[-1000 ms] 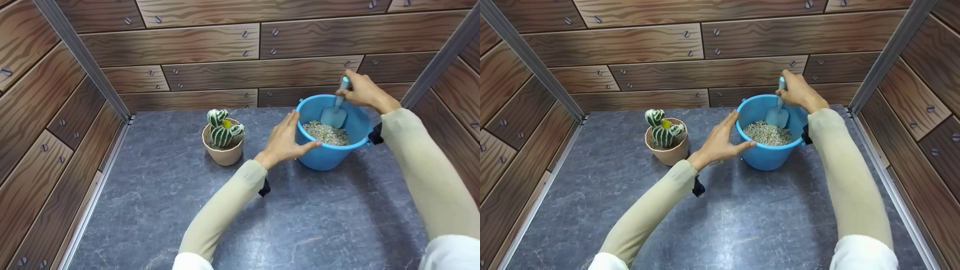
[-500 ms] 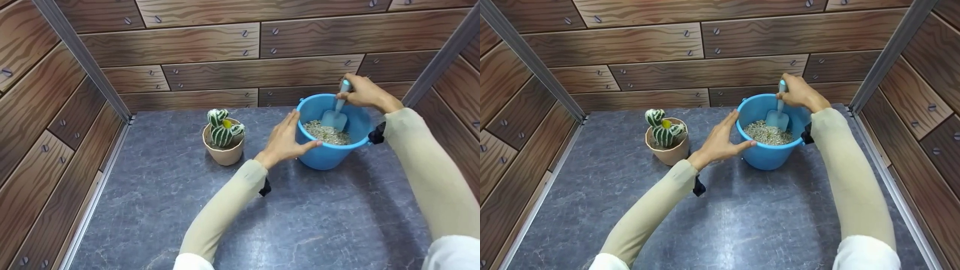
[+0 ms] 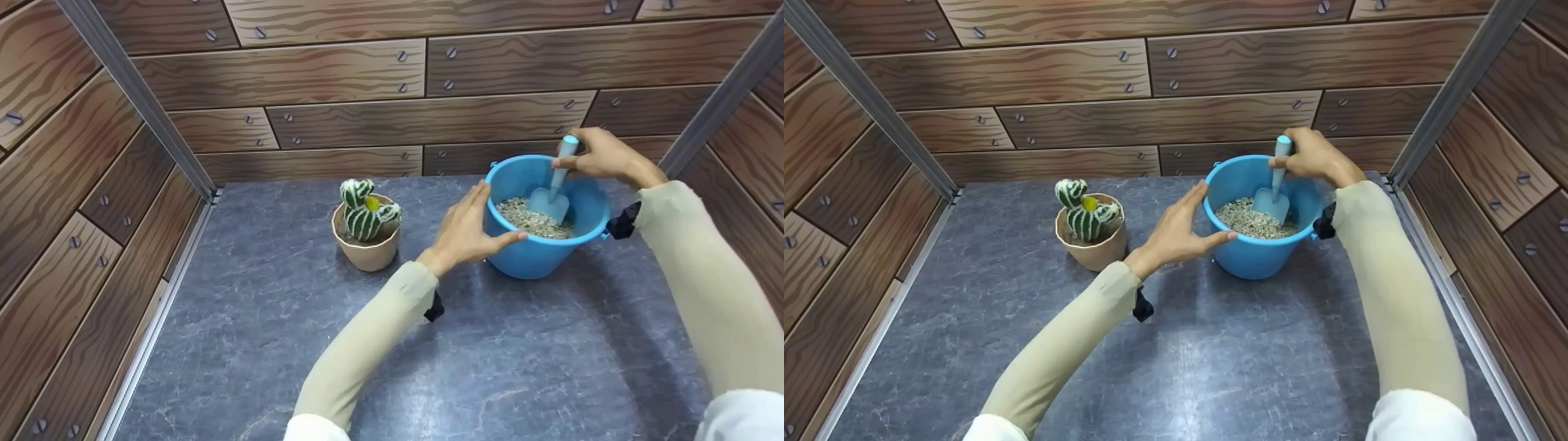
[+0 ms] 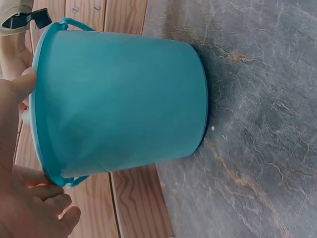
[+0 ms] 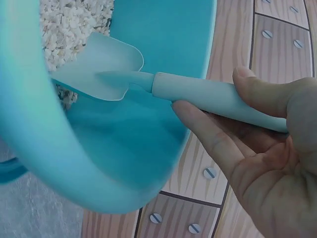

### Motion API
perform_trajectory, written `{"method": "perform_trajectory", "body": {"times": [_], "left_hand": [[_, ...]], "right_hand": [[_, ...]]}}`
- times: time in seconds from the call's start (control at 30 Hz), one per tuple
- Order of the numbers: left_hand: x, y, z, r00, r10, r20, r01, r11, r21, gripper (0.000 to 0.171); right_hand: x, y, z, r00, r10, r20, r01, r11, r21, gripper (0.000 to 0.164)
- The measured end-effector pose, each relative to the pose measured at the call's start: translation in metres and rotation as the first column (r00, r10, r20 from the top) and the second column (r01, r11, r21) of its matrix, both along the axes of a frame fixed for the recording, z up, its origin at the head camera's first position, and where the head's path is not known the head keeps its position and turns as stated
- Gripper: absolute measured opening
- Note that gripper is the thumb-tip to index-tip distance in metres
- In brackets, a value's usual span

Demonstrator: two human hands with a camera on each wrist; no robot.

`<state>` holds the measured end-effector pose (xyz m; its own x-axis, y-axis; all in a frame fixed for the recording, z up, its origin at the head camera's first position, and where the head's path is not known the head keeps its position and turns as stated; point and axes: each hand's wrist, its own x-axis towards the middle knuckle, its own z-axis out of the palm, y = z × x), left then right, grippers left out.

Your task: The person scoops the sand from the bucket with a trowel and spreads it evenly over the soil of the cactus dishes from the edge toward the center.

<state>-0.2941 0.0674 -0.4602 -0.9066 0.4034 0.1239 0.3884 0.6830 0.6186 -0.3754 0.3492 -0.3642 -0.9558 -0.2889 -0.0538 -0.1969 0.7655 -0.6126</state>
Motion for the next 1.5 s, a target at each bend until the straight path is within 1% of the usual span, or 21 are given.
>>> {"method": "perform_trajectory", "body": {"times": [0.27, 0.4, 0.53, 0.77, 0.93, 1.17, 1.5], "left_hand": [[-0.001, 0.001, 0.000, 1.000, 0.000, -0.010, 0.000, 1.000, 0.008, 0.119], [-0.001, 0.001, -0.001, 1.000, -0.004, -0.012, 0.004, 1.000, 0.011, 0.119], [-0.001, 0.000, -0.001, 1.000, -0.004, -0.013, 0.004, 1.000, 0.012, 0.118], [0.000, -0.001, -0.001, 1.000, -0.008, -0.009, 0.008, 1.000, 0.025, 0.118], [0.000, -0.001, -0.003, 1.000, -0.007, -0.011, 0.008, 0.999, 0.033, 0.119], [-0.001, -0.001, -0.003, 1.000, -0.004, -0.027, 0.005, 0.999, 0.037, 0.118], [0.000, -0.001, -0.004, 1.000, -0.012, -0.027, 0.013, 0.999, 0.044, 0.118]], "right_hand": [[0.001, 0.009, -0.005, 1.000, 0.001, 0.026, 0.000, 0.999, -0.054, 0.027], [0.000, 0.011, -0.007, 0.998, -0.004, 0.064, 0.010, 0.996, -0.090, 0.027], [0.001, 0.012, -0.006, 0.994, 0.010, 0.109, 0.005, 0.989, -0.145, 0.028], [0.006, 0.011, -0.006, 0.988, 0.042, 0.149, -0.011, 0.979, -0.203, 0.030], [0.009, 0.012, -0.006, 0.987, 0.051, 0.155, -0.014, 0.973, -0.228, 0.029], [0.012, 0.011, -0.007, 0.981, 0.091, 0.172, -0.045, 0.966, -0.256, 0.033], [0.016, 0.012, -0.008, 0.978, 0.078, 0.195, -0.016, 0.954, -0.298, 0.032]]}}
